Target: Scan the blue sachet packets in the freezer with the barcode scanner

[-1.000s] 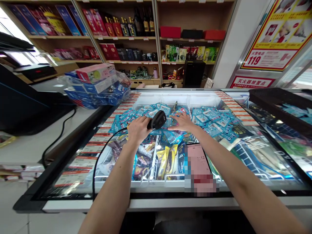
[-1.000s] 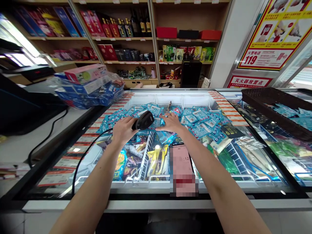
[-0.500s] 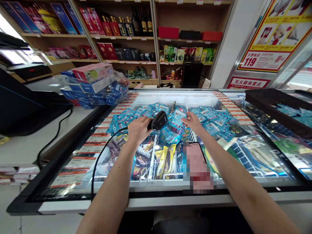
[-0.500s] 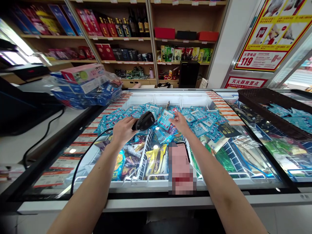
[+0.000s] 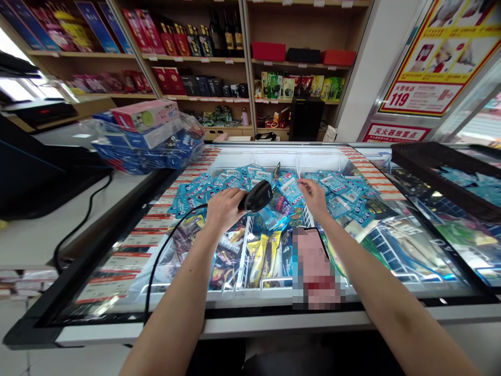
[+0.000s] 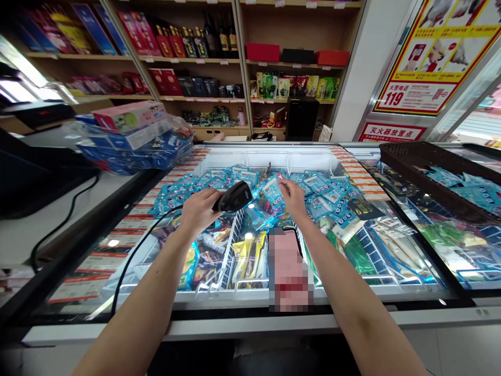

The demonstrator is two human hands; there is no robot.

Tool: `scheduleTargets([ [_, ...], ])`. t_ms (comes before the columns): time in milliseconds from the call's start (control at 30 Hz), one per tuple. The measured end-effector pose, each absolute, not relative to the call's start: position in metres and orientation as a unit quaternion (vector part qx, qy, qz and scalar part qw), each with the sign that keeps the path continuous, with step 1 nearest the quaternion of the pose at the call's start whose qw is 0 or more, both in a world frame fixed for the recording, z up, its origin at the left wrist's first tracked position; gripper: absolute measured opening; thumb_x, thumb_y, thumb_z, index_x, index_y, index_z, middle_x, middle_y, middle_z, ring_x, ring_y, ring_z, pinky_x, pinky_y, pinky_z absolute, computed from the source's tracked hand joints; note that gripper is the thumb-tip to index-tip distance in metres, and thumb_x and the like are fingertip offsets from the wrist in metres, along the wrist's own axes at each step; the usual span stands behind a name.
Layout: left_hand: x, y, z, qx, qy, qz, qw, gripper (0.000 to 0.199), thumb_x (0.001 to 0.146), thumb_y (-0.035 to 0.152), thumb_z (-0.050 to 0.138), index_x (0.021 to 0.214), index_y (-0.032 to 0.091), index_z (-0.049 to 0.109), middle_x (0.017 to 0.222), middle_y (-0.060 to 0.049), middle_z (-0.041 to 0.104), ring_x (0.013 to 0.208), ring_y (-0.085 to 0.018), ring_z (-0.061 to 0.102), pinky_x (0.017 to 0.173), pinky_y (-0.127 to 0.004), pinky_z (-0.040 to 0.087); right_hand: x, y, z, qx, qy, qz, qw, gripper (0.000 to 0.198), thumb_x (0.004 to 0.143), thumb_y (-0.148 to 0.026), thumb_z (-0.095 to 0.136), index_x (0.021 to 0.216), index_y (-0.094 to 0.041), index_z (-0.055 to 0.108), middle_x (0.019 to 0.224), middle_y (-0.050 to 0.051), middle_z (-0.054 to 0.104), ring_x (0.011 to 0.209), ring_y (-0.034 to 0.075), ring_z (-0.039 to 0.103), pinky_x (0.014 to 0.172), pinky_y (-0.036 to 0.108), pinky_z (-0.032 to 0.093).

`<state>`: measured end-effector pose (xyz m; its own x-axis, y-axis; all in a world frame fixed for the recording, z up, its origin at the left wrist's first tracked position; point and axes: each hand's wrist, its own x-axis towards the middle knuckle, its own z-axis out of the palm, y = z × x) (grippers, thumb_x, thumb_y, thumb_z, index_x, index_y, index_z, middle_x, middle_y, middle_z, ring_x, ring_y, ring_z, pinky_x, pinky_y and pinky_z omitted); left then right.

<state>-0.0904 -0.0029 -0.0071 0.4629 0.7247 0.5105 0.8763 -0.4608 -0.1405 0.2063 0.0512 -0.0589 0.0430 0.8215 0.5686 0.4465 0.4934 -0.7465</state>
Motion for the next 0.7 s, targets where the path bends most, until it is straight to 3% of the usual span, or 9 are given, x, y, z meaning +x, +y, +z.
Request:
scheduleTargets([
  [200, -0.088, -0.003, -0.008, -0.840, -0.471, -0.192, 0.187, 0.028, 0.081, 0.030, 0.056, 0.107, 0.021, 0.061, 0.100, -0.006, 0.067, 0.096, -0.024, 0.061, 0.077, -0.034, 0.046, 0.208, 0.062, -0.072, -0.481, -0.672, 0.253, 0.503, 0.055, 0.070, -0.045, 0.071, 0.118, -0.021, 0.061, 0.114, 0.009, 0.065, 0.096, 0.023, 0.061, 0.085, 0.039, 0.049],
  [333, -0.088, -0.004, -0.008, -0.843, -0.471, -0.191, 0.175, 0.029, 0.080, 0.029, 0.055, 0.107, 0.021, 0.061, 0.100, -0.007, 0.068, 0.098, -0.024, 0.061, 0.078, -0.035, 0.046, 0.210, 0.062, -0.070, -0.430, -0.656, 0.278, 0.554, 0.064, 0.072, -0.036, 0.068, 0.131, -0.023, 0.048, 0.124, 0.008, 0.060, 0.113, 0.022, 0.056, 0.085, 0.035, 0.049],
  [467, -0.086, -0.004, -0.007, -0.848, -0.469, -0.187, 0.161, 0.030, 0.079, 0.028, 0.056, 0.108, 0.022, 0.061, 0.102, -0.008, 0.068, 0.099, -0.024, 0.061, 0.080, -0.034, 0.047, 0.210, 0.058, -0.065, -0.436, -0.605, 0.292, 0.599, 0.060, 0.073, -0.037, 0.066, 0.128, -0.021, 0.048, 0.104, 0.005, 0.065, 0.086, 0.017, 0.060, 0.069, 0.029, 0.048],
  [533, -0.085, -0.005, -0.007, -0.851, -0.465, -0.182, 0.161, 0.030, 0.079, 0.027, 0.057, 0.108, 0.022, 0.061, 0.103, -0.008, 0.067, 0.100, -0.024, 0.061, 0.080, -0.034, 0.047, 0.210, 0.055, -0.062, -0.446, -0.602, 0.287, 0.597, 0.050, 0.076, -0.039, 0.063, 0.121, -0.021, 0.054, 0.085, 0.000, 0.063, 0.068, 0.013, 0.054, 0.062, 0.026, 0.044],
  [633, -0.083, -0.005, -0.008, -0.856, -0.458, -0.173, 0.165, 0.031, 0.080, 0.030, 0.058, 0.109, 0.021, 0.061, 0.103, -0.008, 0.067, 0.100, -0.025, 0.061, 0.080, -0.036, 0.047, 0.210, 0.052, -0.058, -0.468, -0.605, 0.275, 0.583, 0.037, 0.078, -0.041, 0.061, 0.110, -0.023, 0.062, 0.061, -0.006, 0.042, 0.051, 0.009, 0.036, 0.049, 0.024, 0.034],
  [700, -0.081, -0.005, -0.009, -0.859, -0.454, -0.169, 0.167, 0.031, 0.081, 0.031, 0.057, 0.110, 0.021, 0.060, 0.104, -0.008, 0.067, 0.101, -0.025, 0.061, 0.081, -0.036, 0.047, 0.211, 0.050, -0.056, -0.464, -0.606, 0.274, 0.585, 0.033, 0.079, -0.041, 0.060, 0.107, -0.023, 0.063, 0.057, -0.007, 0.029, 0.048, 0.009, 0.028, 0.046, 0.023, 0.028],
])
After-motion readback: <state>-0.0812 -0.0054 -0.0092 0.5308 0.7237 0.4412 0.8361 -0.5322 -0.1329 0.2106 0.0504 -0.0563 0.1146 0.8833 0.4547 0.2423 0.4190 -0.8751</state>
